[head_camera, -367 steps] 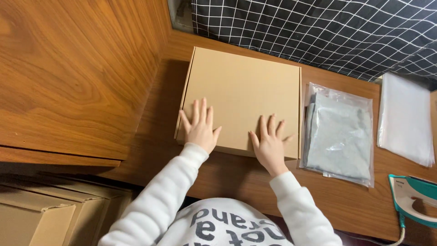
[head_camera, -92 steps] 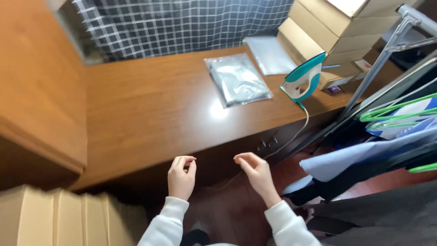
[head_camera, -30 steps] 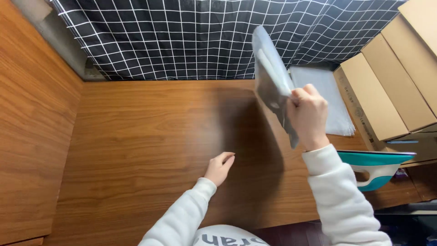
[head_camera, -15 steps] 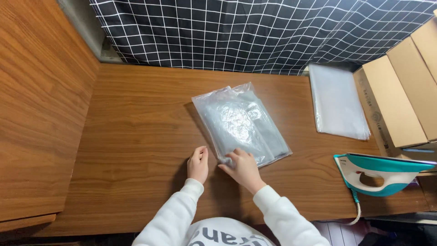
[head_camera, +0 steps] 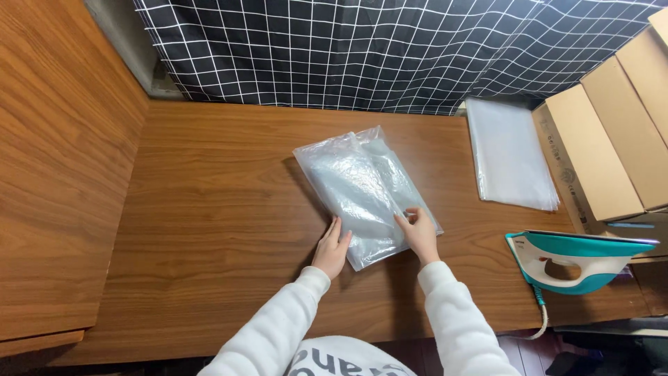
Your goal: Unboxing a shirt from a cardboard box, removing it from plastic packaging, unfolding it, and placing it on a hanger on a rack.
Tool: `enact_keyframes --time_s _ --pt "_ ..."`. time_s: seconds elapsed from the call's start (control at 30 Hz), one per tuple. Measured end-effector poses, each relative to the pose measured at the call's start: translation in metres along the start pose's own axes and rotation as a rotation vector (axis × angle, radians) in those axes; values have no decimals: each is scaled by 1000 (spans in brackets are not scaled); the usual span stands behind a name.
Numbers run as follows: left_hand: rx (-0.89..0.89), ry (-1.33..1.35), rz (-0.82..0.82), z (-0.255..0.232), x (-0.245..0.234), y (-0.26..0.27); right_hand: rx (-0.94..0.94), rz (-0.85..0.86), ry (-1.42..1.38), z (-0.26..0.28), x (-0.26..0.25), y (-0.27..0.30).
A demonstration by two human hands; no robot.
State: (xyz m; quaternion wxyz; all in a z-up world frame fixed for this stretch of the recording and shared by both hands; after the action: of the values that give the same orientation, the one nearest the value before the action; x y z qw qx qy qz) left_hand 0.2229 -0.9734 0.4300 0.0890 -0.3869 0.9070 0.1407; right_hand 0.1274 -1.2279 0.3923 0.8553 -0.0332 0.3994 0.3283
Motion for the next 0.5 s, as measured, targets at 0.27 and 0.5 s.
enact_keyframes --time_s 0.27,0.5 --pt "4 -36 94 7 40 -40 57 -139 -138 -40 -28 -15" --pt "-47 -103 224 -16 64 -77 -185 -292 -333 63 -111 40"
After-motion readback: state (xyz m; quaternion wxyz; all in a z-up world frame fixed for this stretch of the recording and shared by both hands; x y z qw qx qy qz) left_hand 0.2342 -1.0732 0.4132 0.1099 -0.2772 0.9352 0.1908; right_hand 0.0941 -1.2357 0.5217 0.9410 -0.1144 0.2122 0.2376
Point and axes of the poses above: each hand's wrist, its own y-axis away from the middle knuckle, its own x-axis out of the palm, z = x × y, the point moved 10 cm from there along -y, towards the middle knuckle, and after that the axes turned 3 degrees about -y, right-handed, at the moved point
